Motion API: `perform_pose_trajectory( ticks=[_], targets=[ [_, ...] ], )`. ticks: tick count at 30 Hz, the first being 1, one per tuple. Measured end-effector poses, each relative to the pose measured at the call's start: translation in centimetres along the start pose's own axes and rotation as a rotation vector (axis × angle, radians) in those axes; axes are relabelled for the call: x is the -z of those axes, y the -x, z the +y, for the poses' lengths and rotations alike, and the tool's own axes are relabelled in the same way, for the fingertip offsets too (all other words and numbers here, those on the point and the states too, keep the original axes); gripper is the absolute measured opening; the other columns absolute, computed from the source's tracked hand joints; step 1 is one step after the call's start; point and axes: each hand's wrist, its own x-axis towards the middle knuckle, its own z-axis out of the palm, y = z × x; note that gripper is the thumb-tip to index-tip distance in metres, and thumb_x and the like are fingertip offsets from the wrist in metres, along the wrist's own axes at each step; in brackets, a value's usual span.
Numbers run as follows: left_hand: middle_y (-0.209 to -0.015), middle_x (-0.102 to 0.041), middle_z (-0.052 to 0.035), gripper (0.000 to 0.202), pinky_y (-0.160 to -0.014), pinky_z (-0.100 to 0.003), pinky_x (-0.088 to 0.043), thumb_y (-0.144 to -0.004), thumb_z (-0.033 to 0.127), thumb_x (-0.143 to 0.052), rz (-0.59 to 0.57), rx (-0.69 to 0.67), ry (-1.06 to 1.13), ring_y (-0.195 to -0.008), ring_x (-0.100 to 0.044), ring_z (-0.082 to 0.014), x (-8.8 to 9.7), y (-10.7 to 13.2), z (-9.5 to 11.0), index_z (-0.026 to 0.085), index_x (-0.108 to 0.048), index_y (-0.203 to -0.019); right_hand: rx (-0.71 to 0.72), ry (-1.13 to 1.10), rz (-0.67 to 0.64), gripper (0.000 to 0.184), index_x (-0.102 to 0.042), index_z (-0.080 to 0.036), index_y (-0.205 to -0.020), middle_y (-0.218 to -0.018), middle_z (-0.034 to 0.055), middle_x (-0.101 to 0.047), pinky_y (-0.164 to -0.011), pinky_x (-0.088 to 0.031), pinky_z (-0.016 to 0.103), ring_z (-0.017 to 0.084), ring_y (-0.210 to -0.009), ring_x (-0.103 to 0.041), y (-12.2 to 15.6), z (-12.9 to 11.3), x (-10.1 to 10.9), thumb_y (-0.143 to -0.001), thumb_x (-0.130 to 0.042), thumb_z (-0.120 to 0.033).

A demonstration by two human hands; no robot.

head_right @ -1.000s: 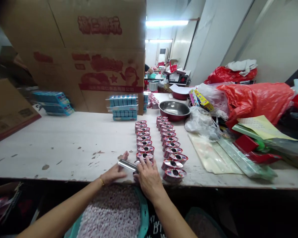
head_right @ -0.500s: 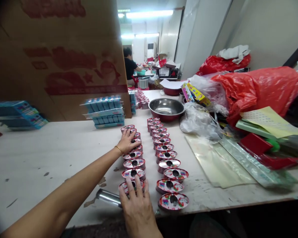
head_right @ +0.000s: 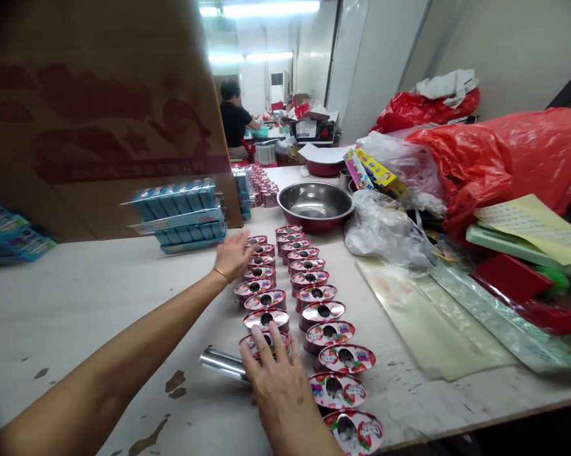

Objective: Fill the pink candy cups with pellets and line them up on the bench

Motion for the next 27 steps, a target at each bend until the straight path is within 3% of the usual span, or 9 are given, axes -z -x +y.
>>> perform_pose_trajectory(
  ticks=[2,4,8,11,14,17,23,25,27],
  targets=[
    [-0.133,-0.041,-0.0160,0.051,-0.101,-0.048,-0.022,-0.081,0.043,-0.043,0.050,0.225,0.162,-0.124,-0.033,-0.0333,0.8,-0.5,-1.7,0.016,-0.043,-0.125,0.037,-0.004,-0.045,0.081,-0.043,-0.031,-0.124,-0.135,0.0033,-0.038,-0.081,-0.046,0.049,0.035,-0.117,-0.040,0.0,0.2,0.1,-0.053,-0.073,-0.054],
    [-0.124,-0.050,-0.0174,0.043,-0.098,-0.042,-0.029,-0.078,0.032,-0.050,-0.017,0.355,0.314,-0.119,-0.040,-0.0315,1.2,-1.2,-3.5,0.012,-0.050,-0.117,0.034,-0.005,-0.065,0.086,-0.042,-0.031,-0.125,-0.137,0.0040,-0.036,-0.077,-0.049,0.047,0.035,-0.119,-0.038,0.1,0.3,0.0,-0.049,-0.074,-0.056],
    [-0.110,-0.061,-0.0101,0.035,-0.082,-0.028,-0.042,-0.076,0.023,-0.052,-0.086,0.353,0.486,-0.099,-0.056,-0.0212,0.6,-3.3,-5.3,0.015,-0.055,-0.110,0.025,0.016,-0.075,0.084,-0.038,-0.031,-0.129,-0.140,0.0031,-0.030,-0.072,-0.052,0.042,0.035,-0.122,-0.035,0.2,0.1,-0.3,-0.056,-0.071,-0.054],
    [-0.084,-0.065,-0.0046,0.036,-0.062,-0.024,-0.046,-0.076,0.019,-0.050,-0.129,0.378,0.620,-0.067,-0.060,-0.0139,-0.9,-5.1,-4.6,0.017,-0.054,-0.111,0.064,0.034,-0.073,0.087,-0.036,-0.029,-0.131,-0.140,0.0045,-0.028,-0.069,-0.053,0.041,0.036,-0.121,-0.035,0.2,0.2,-0.1,-0.056,-0.071,-0.054],
    [-0.066,-0.061,-0.0003,0.038,-0.051,-0.020,-0.042,-0.073,0.014,-0.048,-0.145,0.397,0.727,-0.051,-0.054,-0.0098,-2.6,-6.6,-3.3,0.017,-0.054,-0.110,0.103,0.049,-0.059,0.084,-0.035,-0.027,-0.131,-0.140,0.0055,-0.028,-0.058,-0.053,0.033,0.035,-0.119,-0.038,0.3,0.4,0.0,-0.059,-0.070,-0.051],
    [-0.059,-0.056,0.0016,0.039,-0.047,-0.018,-0.038,-0.070,0.011,-0.046,-0.133,0.413,0.783,-0.048,-0.050,-0.0092,-3.8,-7.4,-2.3,0.017,-0.055,-0.107,0.088,0.078,-0.026,0.071,-0.036,-0.028,-0.131,-0.139,0.0036,-0.032,-0.047,-0.049,0.028,0.033,-0.116,-0.043,0.3,0.5,0.2,-0.068,-0.063,-0.046],
    [-0.056,-0.057,0.0009,0.030,-0.049,-0.020,-0.039,-0.066,0.010,-0.051,-0.138,0.427,0.796,-0.051,-0.053,-0.0115,-4.7,-8.2,-1.1,0.016,-0.063,-0.093,0.140,0.096,0.048,0.057,-0.044,-0.029,-0.125,-0.133,0.0021,-0.041,-0.050,-0.049,0.028,0.027,-0.109,-0.050,0.2,1.1,1.1,-0.072,-0.058,-0.046],
    [-0.070,-0.064,-0.0031,0.027,-0.057,-0.022,-0.044,-0.068,0.014,-0.053,-0.137,0.428,0.807,-0.066,-0.059,-0.0149,-4.5,-8.2,-0.8,0.015,-0.064,-0.094,0.148,0.102,0.054,0.057,-0.044,-0.030,-0.124,-0.134,0.0019,-0.041,-0.053,-0.049,0.029,0.027,-0.110,-0.050,0.0,1.4,1.3,-0.072,-0.058,-0.045],
    [-0.097,-0.065,-0.0073,0.032,-0.072,-0.024,-0.046,-0.074,0.023,-0.052,-0.122,0.432,0.828,-0.088,-0.060,-0.0182,-3.8,-7.6,-0.9,0.017,-0.060,-0.104,0.147,0.108,0.042,0.060,-0.042,-0.029,-0.126,-0.135,0.0016,-0.038,-0.055,-0.049,0.030,0.027,-0.112,-0.048,0.0,1.7,1.3,-0.072,-0.059,-0.048]
  ],
)
